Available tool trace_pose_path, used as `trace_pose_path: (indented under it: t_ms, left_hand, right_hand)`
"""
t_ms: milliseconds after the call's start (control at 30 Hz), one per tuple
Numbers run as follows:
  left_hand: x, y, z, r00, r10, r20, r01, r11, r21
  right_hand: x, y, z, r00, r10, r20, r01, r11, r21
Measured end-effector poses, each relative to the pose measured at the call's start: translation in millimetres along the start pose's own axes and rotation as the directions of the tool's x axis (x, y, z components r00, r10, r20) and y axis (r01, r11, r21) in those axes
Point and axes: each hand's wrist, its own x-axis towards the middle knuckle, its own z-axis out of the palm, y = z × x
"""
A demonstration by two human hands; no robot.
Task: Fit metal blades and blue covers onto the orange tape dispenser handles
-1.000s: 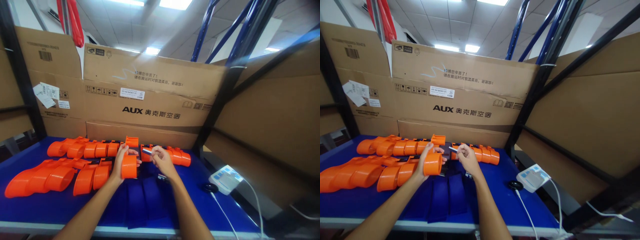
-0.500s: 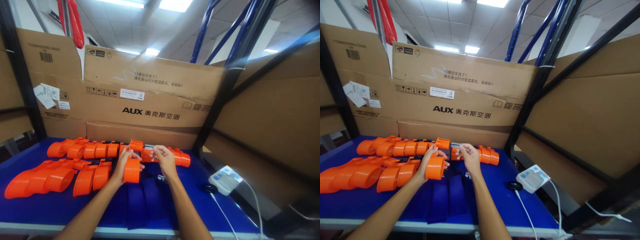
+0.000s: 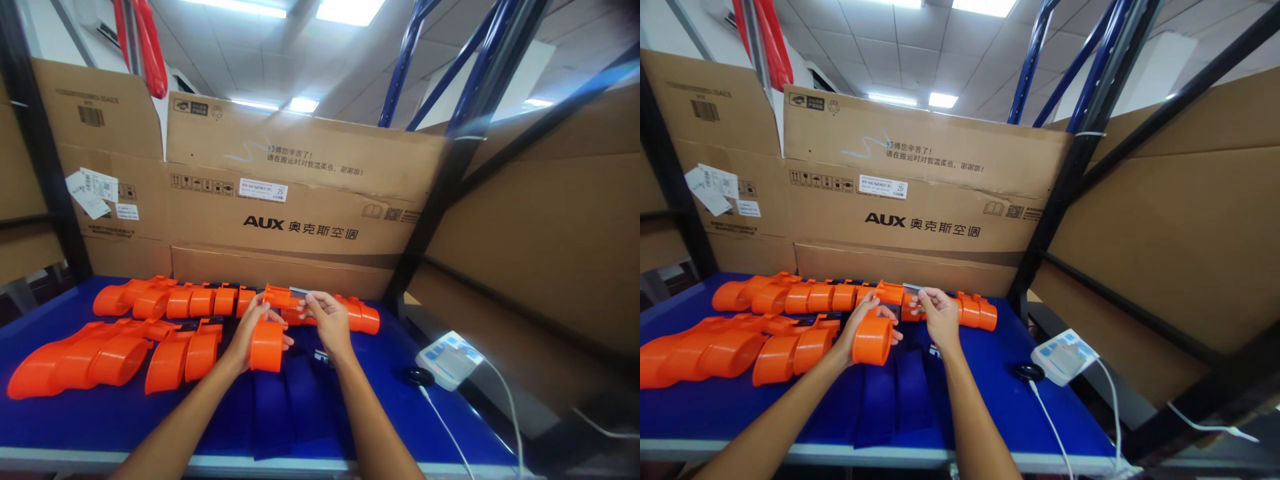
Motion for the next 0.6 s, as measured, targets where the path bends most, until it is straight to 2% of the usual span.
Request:
trace_pose_path:
  t_ms: [167,367,600]
  left_hand:
    - [-2.5,0.5,3.5,1.0,-0.013,0.013,0.013,1.0,0.0]
    - [-5.5,3.0,9.1,1.0,0.029,0.004,-0.029,0.997,0.074]
    - [-4.1,-1.3,2.9,0.997,0.08,-0.007,-0.078,0.986,0.148]
  right_hand:
    - [-1.3,0.5,2.9,1.0,-0.009,0.003,0.009,0.999,-0.045]
    - [-2.9,7.1,2.4,0.998,-0.07,-0.003,0.067,0.969,-0.239]
    - [-7.0,7.4,0.7,0.989,-0.103,0.105,0.137,0.903,-0.407]
